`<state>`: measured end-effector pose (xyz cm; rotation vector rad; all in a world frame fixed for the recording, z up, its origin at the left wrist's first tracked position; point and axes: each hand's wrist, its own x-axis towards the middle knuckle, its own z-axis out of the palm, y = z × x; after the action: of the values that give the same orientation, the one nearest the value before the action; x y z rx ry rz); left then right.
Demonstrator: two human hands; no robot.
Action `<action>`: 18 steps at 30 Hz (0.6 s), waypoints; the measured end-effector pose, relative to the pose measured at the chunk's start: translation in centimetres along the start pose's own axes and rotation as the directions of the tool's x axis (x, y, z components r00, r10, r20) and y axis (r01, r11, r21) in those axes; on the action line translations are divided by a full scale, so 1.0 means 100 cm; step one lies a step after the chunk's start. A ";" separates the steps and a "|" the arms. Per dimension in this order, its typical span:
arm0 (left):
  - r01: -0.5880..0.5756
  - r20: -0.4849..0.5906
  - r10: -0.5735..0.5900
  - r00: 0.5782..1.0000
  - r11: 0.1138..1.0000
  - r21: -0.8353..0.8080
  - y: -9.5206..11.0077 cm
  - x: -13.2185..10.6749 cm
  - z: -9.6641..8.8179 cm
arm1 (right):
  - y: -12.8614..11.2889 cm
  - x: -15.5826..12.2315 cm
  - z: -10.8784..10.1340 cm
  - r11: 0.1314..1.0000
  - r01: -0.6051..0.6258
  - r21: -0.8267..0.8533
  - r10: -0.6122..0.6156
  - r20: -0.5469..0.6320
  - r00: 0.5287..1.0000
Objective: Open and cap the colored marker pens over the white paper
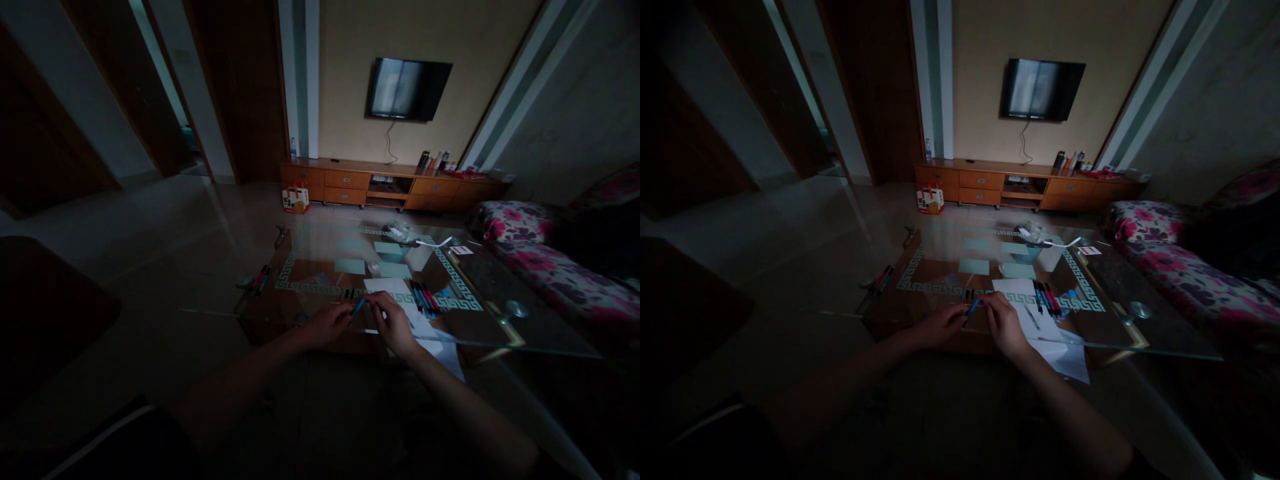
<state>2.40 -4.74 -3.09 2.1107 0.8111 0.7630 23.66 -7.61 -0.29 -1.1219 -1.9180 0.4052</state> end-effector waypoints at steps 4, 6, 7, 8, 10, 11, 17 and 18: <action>0.039 -0.018 -0.039 0.999 0.999 -0.029 0.001 -0.001 -0.001 | 0.002 0.000 0.000 1.000 -0.014 -0.015 0.013 -0.024 1.000; 0.067 -0.029 -0.068 0.997 0.997 -0.050 0.001 -0.001 -0.002 | 0.007 0.001 0.001 0.999 -0.038 -0.032 0.036 -0.034 0.999; 0.081 -0.035 -0.083 0.996 0.995 -0.059 0.001 -0.001 -0.003 | 0.010 0.001 0.002 0.998 -0.049 -0.043 0.047 -0.034 0.998; 0.094 -0.044 -0.097 0.994 0.993 -0.067 0.001 -0.001 -0.003 | 0.014 0.001 0.003 0.997 -0.058 -0.055 0.056 -0.029 0.998; 0.112 -0.064 -0.118 0.991 0.990 -0.081 -0.001 0.000 -0.004 | 0.025 0.000 0.005 0.995 -0.064 -0.081 0.064 -0.008 0.998; 0.120 -0.073 -0.127 0.989 0.989 -0.090 -0.002 0.000 -0.004 | 0.030 0.000 0.006 0.993 -0.066 -0.097 0.068 0.010 0.998; 0.185 -0.123 -0.210 0.970 0.964 -0.190 -0.016 0.003 -0.003 | 0.061 -0.004 0.014 0.951 -0.075 -0.300 0.120 0.136 0.983; 0.193 -0.136 -0.223 0.965 0.960 -0.202 -0.018 0.003 -0.003 | 0.064 -0.005 0.015 0.941 -0.065 -0.331 0.124 0.158 0.980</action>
<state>1.86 -3.45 -4.27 1.7820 0.9884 0.8639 26.08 -4.33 -5.44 -1.4378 -2.1466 0.2518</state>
